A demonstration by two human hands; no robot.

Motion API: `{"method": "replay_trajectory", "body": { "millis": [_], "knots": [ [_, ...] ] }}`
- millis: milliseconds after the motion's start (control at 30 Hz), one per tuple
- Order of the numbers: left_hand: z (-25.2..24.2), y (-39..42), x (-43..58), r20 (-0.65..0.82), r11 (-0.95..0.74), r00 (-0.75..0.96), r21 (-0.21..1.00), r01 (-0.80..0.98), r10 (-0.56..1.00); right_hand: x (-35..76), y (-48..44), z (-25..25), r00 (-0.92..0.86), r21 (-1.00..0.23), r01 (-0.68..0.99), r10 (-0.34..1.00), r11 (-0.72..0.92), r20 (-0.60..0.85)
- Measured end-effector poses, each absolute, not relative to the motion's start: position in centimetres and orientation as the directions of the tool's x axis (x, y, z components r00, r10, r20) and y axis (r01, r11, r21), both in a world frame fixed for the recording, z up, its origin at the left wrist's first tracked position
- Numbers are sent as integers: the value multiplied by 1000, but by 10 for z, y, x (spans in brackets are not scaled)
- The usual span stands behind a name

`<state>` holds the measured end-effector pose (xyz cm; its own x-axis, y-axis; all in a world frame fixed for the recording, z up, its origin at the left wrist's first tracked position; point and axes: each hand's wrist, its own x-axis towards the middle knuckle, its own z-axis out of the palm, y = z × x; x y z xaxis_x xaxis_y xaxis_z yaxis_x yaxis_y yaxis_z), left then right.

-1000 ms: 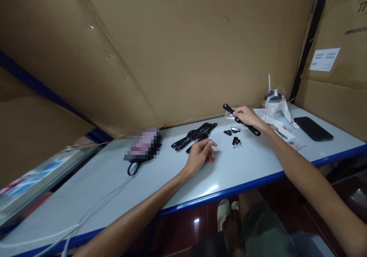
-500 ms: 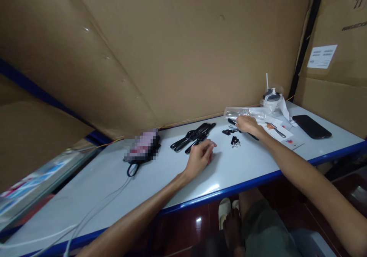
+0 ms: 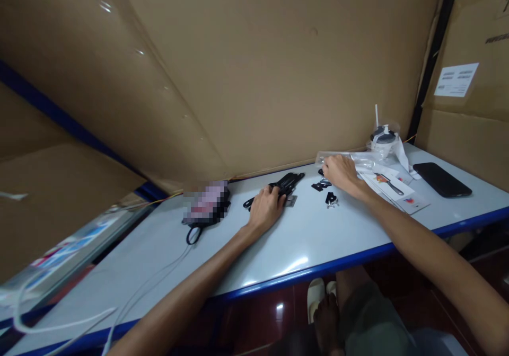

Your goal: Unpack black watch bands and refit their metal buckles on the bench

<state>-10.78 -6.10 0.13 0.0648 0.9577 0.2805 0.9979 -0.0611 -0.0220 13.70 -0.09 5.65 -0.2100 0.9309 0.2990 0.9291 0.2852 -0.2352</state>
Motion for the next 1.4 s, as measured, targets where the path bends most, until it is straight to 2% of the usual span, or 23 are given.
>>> {"method": "replay_trajectory", "body": {
  "millis": [200, 400, 533, 633, 733, 800, 833, 900, 967, 1033, 1100, 1233, 1400],
  "knots": [
    [8, -52, -89, 196, -1, -4, 26, 1000, 981, 134, -7, 53, -257, -303, 896, 935, 325, 243],
    [9, -40, -82, 184, -16, 21, -27, 999, 983, 131, -10, 48, -334, -152, 924, 933, 352, 134],
    [7, -33, -82, 171, -46, 59, -81, 996, 983, 127, -11, 39, -376, -66, 919, 915, 388, 144],
    [4, -30, -84, 177, -40, 49, -54, 998, 983, 125, -10, 37, -389, -35, 917, 910, 397, 142],
    [6, -26, -89, 214, -19, 0, 90, 996, 977, 125, -9, 37, -386, -55, 917, 914, 395, 125],
    [11, -24, -92, 291, -29, -57, 283, 959, 955, 126, -8, 37, -390, -77, 913, 914, 400, 114],
    [14, -24, -93, 321, -49, -98, 419, 907, 942, 126, -8, 37, -395, -86, 910, 912, 405, 111],
    [19, -29, -91, 293, -101, -177, 731, 675, 940, 126, -8, 38, -399, -100, 907, 911, 409, 101],
    [21, -40, -87, 146, -95, -168, 955, 280, 975, 126, -8, 39, -402, -113, 905, 912, 409, 87],
    [18, -57, -82, 14, -17, -84, 999, -36, 996, 127, -7, 40, -409, -123, 901, 909, 416, 79],
    [12, -73, -78, -47, 44, -22, 988, -148, 999, 130, -5, 41, -425, -137, 893, 903, 430, 62],
    [0, -92, -76, -27, 25, -11, 992, -127, 1000, 135, 5, 41, -456, -183, 875, 890, 447, -3],
    [0, -92, -73, -6, 5, -11, 998, -61, 1000, 133, 8, 36, -425, -201, 886, 905, 418, 7]
  ]
}}
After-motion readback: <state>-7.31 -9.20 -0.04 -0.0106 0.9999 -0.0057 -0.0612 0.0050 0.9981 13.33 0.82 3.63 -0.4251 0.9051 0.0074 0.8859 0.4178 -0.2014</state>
